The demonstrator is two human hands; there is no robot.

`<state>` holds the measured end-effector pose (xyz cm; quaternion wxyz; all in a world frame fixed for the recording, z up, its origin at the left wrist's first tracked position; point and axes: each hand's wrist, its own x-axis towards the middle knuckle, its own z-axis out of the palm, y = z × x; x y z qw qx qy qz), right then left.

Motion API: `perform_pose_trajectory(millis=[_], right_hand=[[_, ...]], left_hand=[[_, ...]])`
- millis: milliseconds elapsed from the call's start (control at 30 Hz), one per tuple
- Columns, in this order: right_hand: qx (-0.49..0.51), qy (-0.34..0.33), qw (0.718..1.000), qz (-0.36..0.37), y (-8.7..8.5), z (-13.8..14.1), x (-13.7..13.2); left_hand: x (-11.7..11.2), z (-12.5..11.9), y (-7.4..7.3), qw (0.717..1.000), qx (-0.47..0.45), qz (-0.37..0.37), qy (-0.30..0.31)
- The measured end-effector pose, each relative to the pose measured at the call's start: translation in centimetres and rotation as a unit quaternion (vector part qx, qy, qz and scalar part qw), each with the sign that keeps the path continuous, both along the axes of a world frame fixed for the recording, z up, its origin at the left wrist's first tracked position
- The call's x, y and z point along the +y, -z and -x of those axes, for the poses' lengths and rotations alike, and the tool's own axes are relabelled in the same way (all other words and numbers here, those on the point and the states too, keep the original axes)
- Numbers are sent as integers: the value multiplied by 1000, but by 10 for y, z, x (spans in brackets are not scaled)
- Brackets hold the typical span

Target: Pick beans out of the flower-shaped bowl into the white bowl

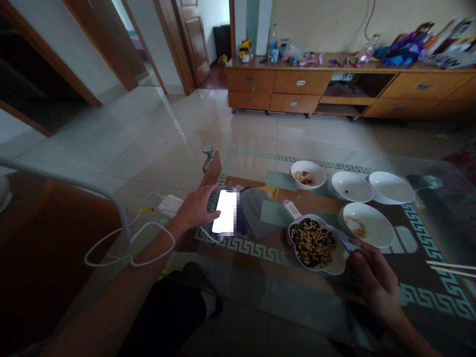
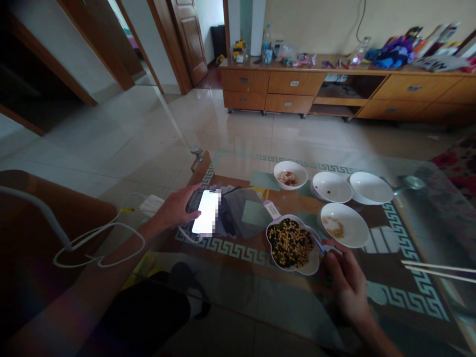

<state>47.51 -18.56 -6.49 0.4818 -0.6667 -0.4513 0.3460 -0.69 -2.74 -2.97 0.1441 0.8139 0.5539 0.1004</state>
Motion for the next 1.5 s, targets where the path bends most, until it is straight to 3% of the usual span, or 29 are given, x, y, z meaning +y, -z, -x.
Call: perform_pose_trajectory(millis=[133, 300, 733, 1500], right_hand=[[4, 3, 1000, -7, -2, 2, 0], [2, 3, 1000, -4, -3, 4, -1], [11, -11, 1000, -1, -1, 1, -1], [1, 0, 1000, 11, -7, 5, 0]], left_hand=[[-1, 0, 1, 1000, 24, 0, 14], [-1, -4, 5, 999, 1, -4, -33], [-4, 1, -1, 999, 36, -8, 38], [-2, 2, 6, 1000, 21, 11, 5]])
